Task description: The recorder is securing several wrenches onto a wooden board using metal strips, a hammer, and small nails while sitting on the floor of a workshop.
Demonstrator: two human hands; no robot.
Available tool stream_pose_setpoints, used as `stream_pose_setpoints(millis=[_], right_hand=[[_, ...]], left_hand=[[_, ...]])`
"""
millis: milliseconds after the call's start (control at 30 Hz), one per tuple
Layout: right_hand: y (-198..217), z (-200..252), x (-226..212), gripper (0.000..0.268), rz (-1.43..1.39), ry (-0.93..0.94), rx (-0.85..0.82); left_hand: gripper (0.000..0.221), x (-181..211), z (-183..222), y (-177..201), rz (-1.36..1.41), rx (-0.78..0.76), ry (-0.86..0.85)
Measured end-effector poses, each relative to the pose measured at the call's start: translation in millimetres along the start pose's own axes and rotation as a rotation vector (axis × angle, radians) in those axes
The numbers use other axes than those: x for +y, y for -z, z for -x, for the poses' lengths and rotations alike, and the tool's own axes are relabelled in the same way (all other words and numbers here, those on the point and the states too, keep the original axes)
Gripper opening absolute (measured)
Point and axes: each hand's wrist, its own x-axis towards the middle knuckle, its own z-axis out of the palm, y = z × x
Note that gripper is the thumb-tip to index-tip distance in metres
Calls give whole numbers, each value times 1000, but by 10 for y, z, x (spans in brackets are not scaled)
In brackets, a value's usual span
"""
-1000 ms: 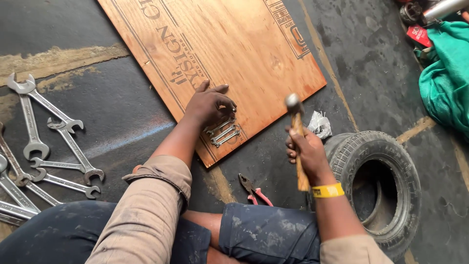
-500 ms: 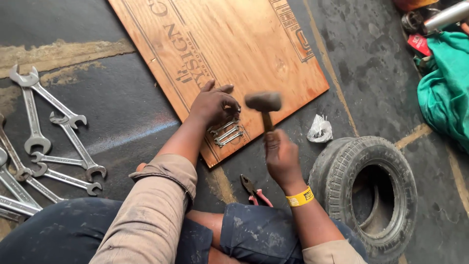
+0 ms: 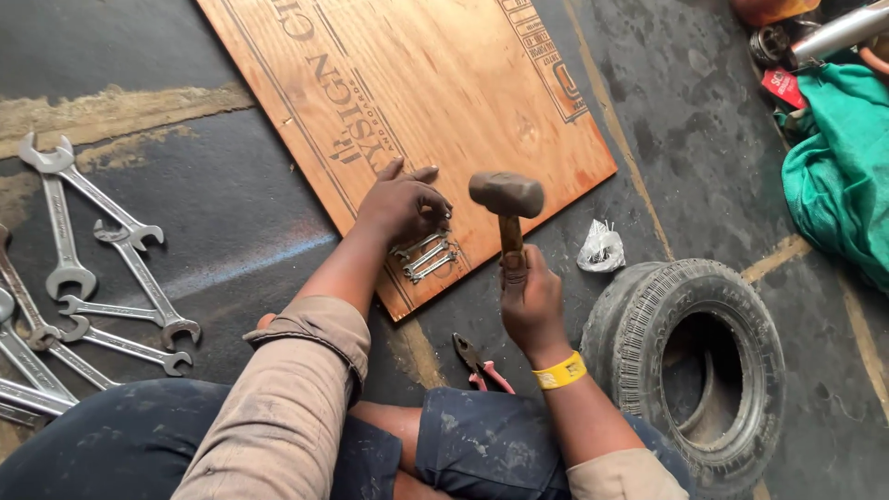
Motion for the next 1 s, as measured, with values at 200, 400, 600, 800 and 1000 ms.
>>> stream_pose_setpoints(millis=[200,400,600,800,1000], right_hand=[[-309,26,374,36,21,155,70],[-85,56,90,34,73,157,-39],[-248,124,325,35,-406,96,163],[-322,-8,582,43,232,81,-26],[-144,-64,414,47,38,-4,-44]], left_hand=[[33,-101,-25,68,101,46,-106],[48,-441,-168,-145,747,203,-86],[43,-197,-14,35,482,224,6],[44,-405,-84,-99,514,375,-99],[50,-329,-65,-87,491,315,-47]])
